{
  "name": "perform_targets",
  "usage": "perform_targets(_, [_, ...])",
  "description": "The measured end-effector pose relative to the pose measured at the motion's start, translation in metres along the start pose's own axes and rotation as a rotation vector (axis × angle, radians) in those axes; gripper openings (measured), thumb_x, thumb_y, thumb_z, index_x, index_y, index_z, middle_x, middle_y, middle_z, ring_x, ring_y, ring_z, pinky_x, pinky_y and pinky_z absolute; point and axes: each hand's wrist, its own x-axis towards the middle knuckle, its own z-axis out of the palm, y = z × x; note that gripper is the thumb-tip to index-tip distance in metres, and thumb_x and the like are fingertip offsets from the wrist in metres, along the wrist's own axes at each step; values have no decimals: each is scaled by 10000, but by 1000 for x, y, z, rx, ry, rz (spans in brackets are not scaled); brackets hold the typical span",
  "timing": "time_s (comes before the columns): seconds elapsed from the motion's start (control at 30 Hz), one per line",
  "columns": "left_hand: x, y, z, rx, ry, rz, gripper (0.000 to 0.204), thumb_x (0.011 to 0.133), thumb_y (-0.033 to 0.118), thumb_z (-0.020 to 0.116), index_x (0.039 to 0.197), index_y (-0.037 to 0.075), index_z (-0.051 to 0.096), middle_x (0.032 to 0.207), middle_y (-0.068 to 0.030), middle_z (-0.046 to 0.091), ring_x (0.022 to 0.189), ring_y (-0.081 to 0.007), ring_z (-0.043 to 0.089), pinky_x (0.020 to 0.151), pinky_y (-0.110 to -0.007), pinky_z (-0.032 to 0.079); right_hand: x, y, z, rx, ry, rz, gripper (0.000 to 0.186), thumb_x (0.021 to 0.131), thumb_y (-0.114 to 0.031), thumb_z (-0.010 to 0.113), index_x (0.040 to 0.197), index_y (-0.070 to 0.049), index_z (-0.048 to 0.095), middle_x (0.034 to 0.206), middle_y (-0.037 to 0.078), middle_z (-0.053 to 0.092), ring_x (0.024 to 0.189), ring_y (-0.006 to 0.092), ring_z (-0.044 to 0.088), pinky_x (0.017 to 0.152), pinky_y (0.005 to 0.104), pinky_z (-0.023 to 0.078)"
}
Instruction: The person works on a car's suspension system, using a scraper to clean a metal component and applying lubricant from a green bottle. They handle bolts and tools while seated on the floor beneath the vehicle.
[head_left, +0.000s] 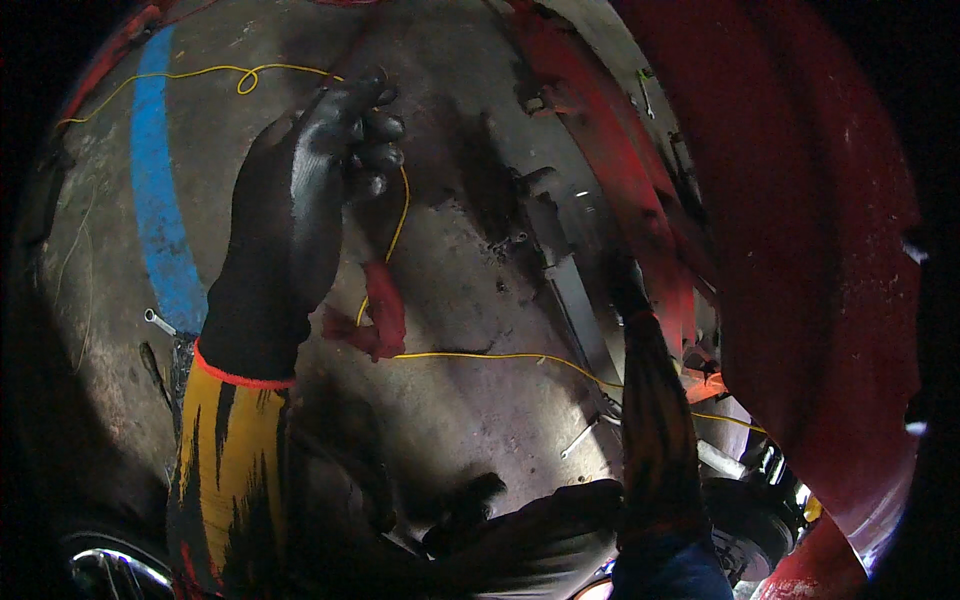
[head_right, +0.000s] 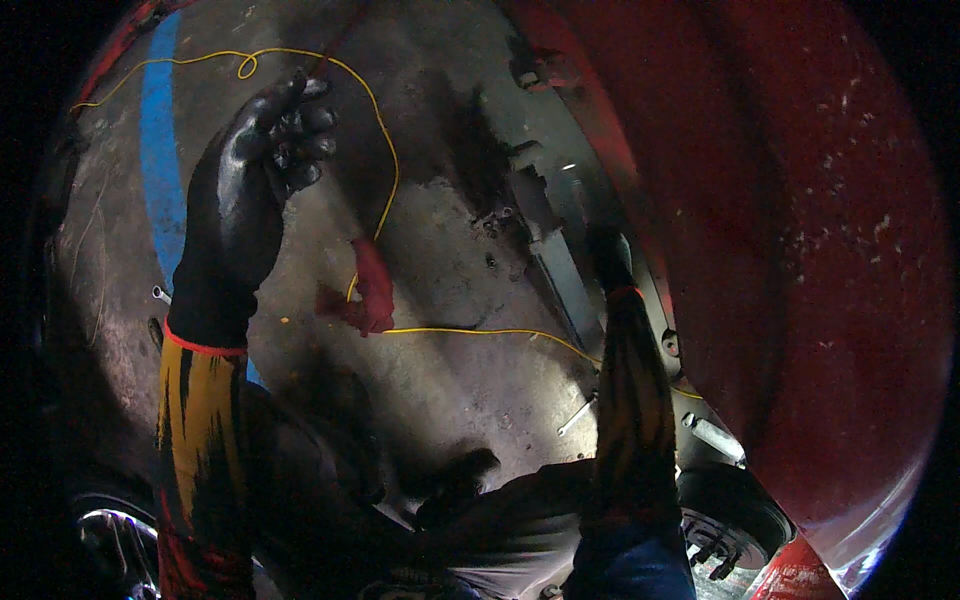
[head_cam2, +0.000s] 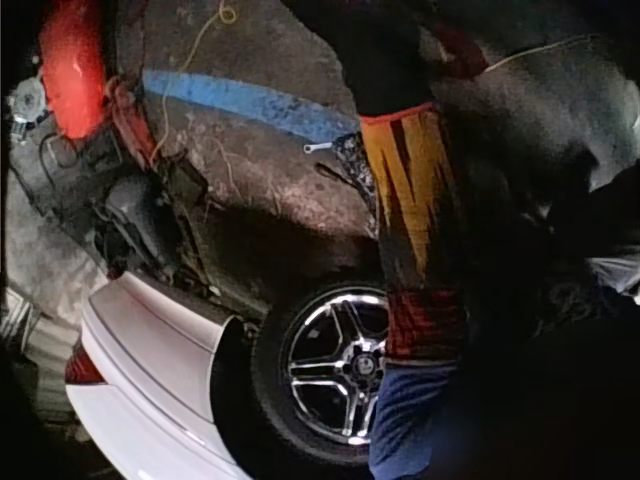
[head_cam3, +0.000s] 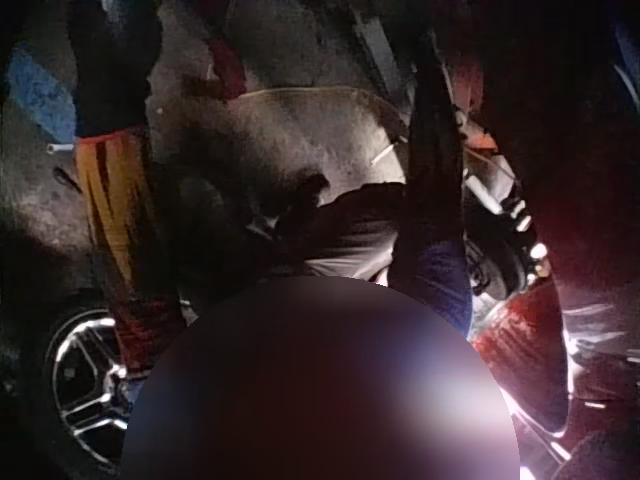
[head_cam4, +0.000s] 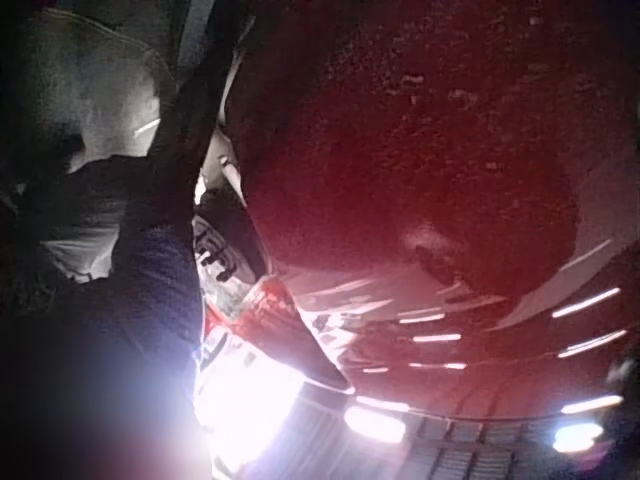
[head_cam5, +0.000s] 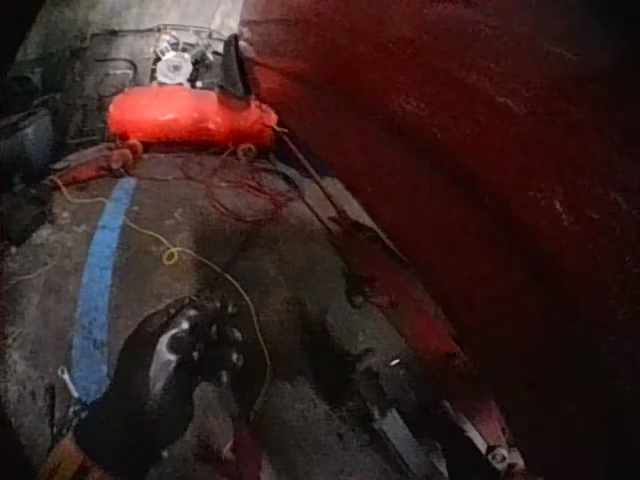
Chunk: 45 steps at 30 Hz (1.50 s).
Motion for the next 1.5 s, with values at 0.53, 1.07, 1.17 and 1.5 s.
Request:
perform_targets(0.53, [-21,16,30,-134,117,-80,450,1076,315,437,1416,41,544,1270,-100,662,1086,-200,648,885,-320,515,-324,-290,-26,960,-218,1087,279,962,-327,676,974,-47,677,763,68,670,644,193,608,543,374,448])
perform_targets(1.07, [-154,-99,25,305,-322,-133,297,1051,388,517,1184,158,651,967,12,647,846,-107,589,719,-300,481,-345,-312,-110,1236,68,717,490,928,-197,594,1400,-85,522,1127,192,711,1049,377,667,867,451,526])
perform_targets(1.17, [-169,-215,33,213,-421,-329,226,1020,364,573,1058,164,673,806,30,596,720,-109,557,604,-302,461,-366,-287,-115,1374,27,635,442,941,-215,595,1363,-90,549,1110,171,704,1007,345,658,824,434,520])
perform_targets(1.5, [-216,-356,-93,1169,-561,-253,368,1008,424,576,1002,61,640,708,-41,578,721,-198,594,650,-425,467,-613,-113,-38,1627,311,1306,308,986,-275,597,1240,-105,640,1052,100,681,867,238,627,683,379,499])
